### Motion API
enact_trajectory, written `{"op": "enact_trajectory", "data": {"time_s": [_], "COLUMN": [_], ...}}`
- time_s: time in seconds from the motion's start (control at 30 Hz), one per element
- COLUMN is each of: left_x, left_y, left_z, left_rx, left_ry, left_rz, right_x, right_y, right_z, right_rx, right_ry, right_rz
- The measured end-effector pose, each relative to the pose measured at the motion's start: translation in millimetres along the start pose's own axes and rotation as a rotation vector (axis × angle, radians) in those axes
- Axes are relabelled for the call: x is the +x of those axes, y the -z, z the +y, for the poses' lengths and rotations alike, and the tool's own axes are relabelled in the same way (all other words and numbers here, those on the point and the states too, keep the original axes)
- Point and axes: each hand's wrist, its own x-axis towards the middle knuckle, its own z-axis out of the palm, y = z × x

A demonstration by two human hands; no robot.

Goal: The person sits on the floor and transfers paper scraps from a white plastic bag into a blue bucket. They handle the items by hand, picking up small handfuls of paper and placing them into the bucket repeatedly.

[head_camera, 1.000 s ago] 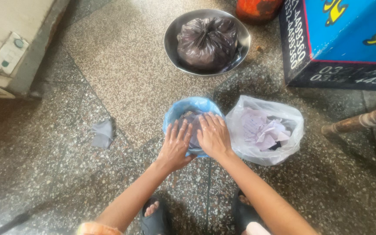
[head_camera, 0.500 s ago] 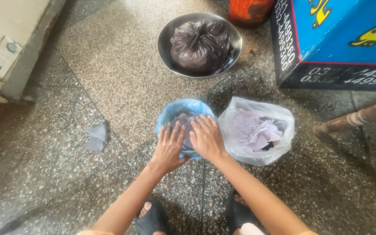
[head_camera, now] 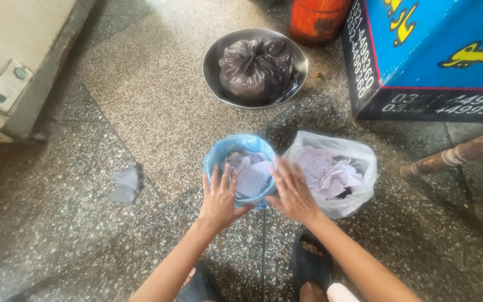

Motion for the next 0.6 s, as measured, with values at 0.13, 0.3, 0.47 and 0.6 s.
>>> {"op": "enact_trajectory", "data": {"time_s": [0.13, 0.3, 0.47, 0.6], "left_x": [0.3, 7.0, 29.0, 46.4], "left_y": [-0.7, -0.2, 7.0, 14.7], "left_z": [-2.6, -4.4, -7.2, -9.9], "left_rx": [-0.003, -0.002, -0.044, -0.044], "left_ry": [-0.014, -0.036, -0.033, -0.036], "left_rz": [0.051, 0.029, 0.053, 0.069], "right_x": [-54.5, -83.7, -67.8, -51.1], "right_y": [6.8, 27.0, 21.7, 5.2], "right_z": [31.1, 67.9, 96.9, 118.0], "right_rx": [-0.204, -0.293, -0.500, -0.574], "right_ry": [-0.144, -0.077, 0.105, 0.029], "right_rz": [-0.148, -0.421, -0.743, -0.557]}}
